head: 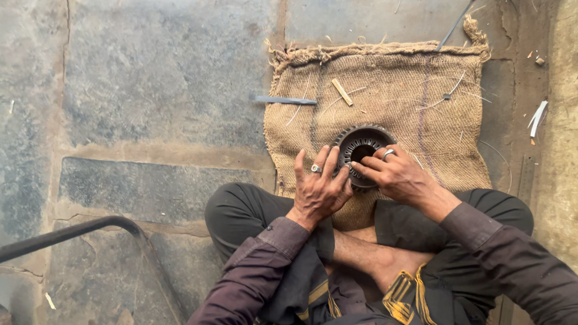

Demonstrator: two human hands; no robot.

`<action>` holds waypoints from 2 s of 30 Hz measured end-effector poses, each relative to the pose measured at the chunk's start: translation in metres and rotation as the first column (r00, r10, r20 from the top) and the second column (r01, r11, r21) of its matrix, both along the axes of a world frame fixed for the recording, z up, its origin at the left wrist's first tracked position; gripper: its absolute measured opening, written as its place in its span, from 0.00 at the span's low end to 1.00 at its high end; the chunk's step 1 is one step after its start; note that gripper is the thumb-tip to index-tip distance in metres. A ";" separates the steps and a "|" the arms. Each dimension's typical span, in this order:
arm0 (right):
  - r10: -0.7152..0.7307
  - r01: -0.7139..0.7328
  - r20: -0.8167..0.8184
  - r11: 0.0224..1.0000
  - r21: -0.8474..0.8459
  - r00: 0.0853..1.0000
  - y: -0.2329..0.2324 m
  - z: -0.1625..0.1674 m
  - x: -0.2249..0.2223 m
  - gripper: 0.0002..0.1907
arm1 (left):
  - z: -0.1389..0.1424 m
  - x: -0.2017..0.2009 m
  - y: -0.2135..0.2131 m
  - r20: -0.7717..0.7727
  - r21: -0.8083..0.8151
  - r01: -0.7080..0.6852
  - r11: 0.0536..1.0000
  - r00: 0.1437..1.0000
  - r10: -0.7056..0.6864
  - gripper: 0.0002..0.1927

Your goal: The person sits cross-legged on the floor with an electric motor stator on their lap and inserts white paper insulation strips into the stator slots one at a time, pressing each strip down by hand and occasionally repositioning the stator between insertions.

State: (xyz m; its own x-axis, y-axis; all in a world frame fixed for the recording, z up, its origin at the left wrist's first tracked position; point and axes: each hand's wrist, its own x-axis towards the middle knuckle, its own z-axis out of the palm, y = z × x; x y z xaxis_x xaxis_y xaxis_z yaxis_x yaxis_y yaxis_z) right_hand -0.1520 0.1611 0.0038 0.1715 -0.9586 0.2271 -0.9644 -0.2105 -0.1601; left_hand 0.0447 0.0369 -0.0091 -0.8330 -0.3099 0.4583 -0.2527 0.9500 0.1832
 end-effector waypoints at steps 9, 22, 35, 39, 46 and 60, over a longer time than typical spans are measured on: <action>-0.201 0.201 0.026 0.980 0.009 0.979 -0.012 0.012 0.025 0.20 | -0.005 0.001 0.002 0.025 -0.024 -0.009 1.000 1.000 0.010 0.16; -0.472 0.480 0.286 0.876 0.046 0.834 0.007 0.019 0.031 0.11 | -0.002 0.005 0.003 -0.049 0.226 -0.035 0.974 0.998 0.048 0.12; -0.429 0.612 0.538 0.759 -0.221 0.726 0.035 -0.014 0.034 0.13 | 0.033 -0.056 0.015 0.516 0.302 -0.423 0.855 0.826 0.227 0.12; -0.414 0.614 0.574 0.761 -0.207 0.707 0.040 -0.019 0.023 0.13 | 0.031 -0.067 0.022 0.477 0.198 -0.378 0.905 0.843 0.247 0.12; -0.403 0.616 0.599 0.762 -0.200 0.692 0.045 -0.026 0.006 0.13 | 0.019 -0.076 0.040 0.347 0.166 -0.362 0.917 0.892 0.290 0.12; -0.412 0.631 0.652 0.764 -0.133 0.637 0.054 -0.025 -0.009 0.14 | 0.011 -0.086 0.061 0.285 0.208 -0.395 0.895 0.899 0.331 0.09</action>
